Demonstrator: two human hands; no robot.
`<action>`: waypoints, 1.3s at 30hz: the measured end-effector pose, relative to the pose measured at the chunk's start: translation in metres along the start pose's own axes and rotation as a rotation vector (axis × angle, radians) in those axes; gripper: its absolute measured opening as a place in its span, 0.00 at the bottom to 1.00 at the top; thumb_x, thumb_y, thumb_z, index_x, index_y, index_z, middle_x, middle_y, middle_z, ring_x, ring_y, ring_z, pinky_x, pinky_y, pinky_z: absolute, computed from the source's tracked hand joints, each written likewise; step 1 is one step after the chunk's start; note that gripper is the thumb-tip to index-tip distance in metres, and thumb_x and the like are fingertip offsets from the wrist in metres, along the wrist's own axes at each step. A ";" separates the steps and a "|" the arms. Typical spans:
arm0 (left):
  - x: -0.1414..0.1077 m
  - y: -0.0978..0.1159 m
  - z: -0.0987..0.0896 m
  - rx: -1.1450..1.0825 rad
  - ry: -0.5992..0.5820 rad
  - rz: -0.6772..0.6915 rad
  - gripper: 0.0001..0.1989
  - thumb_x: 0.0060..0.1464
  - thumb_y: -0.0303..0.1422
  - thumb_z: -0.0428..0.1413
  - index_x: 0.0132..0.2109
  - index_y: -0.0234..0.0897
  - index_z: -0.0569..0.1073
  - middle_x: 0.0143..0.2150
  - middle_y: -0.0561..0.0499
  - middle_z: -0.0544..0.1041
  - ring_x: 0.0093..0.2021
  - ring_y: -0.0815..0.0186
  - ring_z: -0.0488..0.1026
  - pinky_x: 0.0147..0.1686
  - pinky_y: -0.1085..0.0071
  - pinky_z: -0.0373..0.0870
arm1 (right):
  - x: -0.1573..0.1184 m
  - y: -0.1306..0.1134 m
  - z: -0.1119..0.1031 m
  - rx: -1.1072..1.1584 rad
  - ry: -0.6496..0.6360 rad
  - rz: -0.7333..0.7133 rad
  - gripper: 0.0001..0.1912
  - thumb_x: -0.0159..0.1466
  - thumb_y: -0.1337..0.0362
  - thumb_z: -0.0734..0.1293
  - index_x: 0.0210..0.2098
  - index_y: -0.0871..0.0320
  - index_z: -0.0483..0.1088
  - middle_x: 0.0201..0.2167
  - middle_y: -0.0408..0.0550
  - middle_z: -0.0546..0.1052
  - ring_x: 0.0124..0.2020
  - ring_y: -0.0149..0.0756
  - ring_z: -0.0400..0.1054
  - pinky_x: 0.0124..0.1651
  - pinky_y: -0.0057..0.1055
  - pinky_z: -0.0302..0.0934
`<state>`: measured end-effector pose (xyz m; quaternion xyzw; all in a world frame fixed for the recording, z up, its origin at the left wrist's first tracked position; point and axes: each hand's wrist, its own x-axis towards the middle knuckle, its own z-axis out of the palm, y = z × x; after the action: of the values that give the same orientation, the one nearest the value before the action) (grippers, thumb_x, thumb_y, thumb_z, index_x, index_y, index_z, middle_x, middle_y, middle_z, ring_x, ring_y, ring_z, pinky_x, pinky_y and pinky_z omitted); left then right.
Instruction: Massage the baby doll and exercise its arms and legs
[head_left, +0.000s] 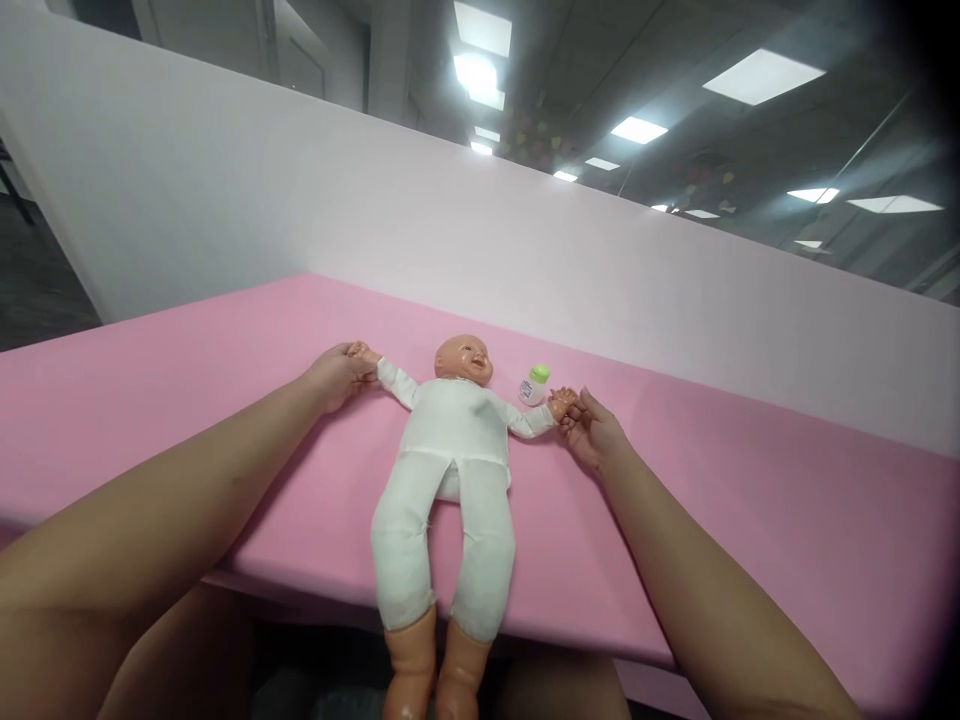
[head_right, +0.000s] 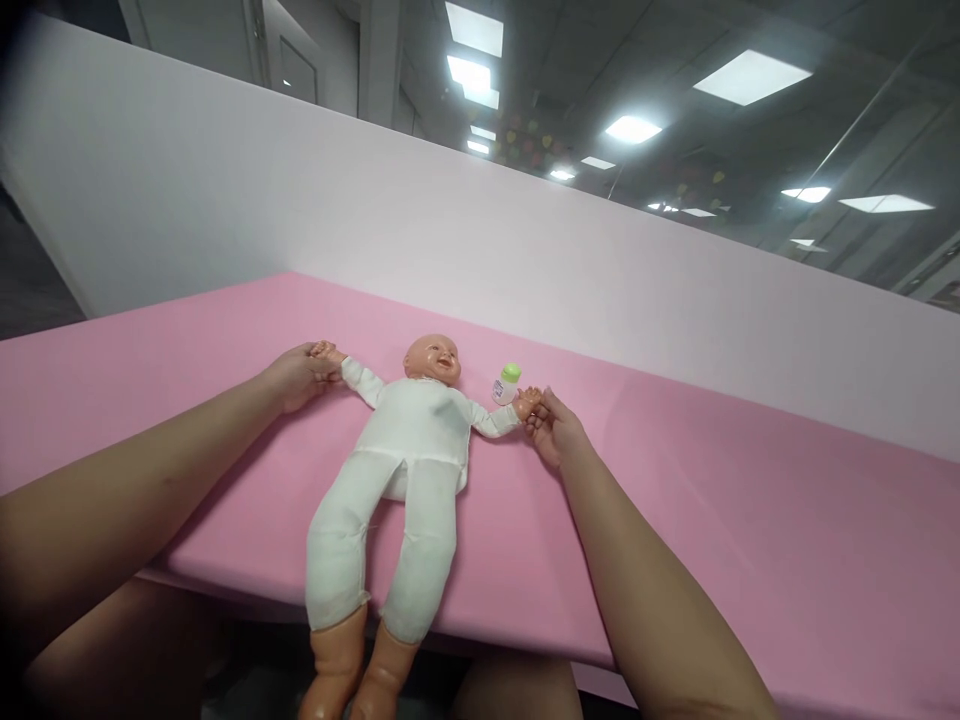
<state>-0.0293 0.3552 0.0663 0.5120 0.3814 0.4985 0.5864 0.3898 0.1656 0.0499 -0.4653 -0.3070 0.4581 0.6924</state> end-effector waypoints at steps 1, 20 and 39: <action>-0.003 0.000 0.003 -0.018 -0.064 -0.023 0.23 0.36 0.23 0.68 0.42 0.36 0.72 0.34 0.50 0.78 0.33 0.63 0.78 0.38 0.64 0.79 | -0.003 0.001 0.004 -0.018 -0.016 0.011 0.17 0.62 0.50 0.75 0.41 0.56 0.78 0.33 0.48 0.79 0.27 0.32 0.67 0.31 0.27 0.69; -0.010 -0.004 0.010 0.573 -0.216 0.057 0.21 0.48 0.47 0.67 0.42 0.36 0.75 0.36 0.46 0.80 0.37 0.55 0.79 0.38 0.62 0.75 | -0.005 0.019 0.023 -0.299 0.129 -0.231 0.29 0.60 0.53 0.77 0.58 0.49 0.70 0.57 0.50 0.76 0.57 0.48 0.73 0.54 0.44 0.75; -0.049 -0.006 0.059 1.233 -0.447 0.721 0.25 0.60 0.32 0.53 0.64 0.53 0.74 0.57 0.46 0.78 0.58 0.49 0.73 0.56 0.57 0.68 | -0.048 0.034 0.072 -1.245 -0.367 -0.752 0.28 0.64 0.72 0.67 0.60 0.44 0.74 0.67 0.43 0.69 0.69 0.48 0.61 0.72 0.54 0.56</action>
<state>0.0184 0.2947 0.0686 0.9302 0.2719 0.2400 0.0568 0.2980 0.1525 0.0461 -0.5509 -0.7583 0.0026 0.3486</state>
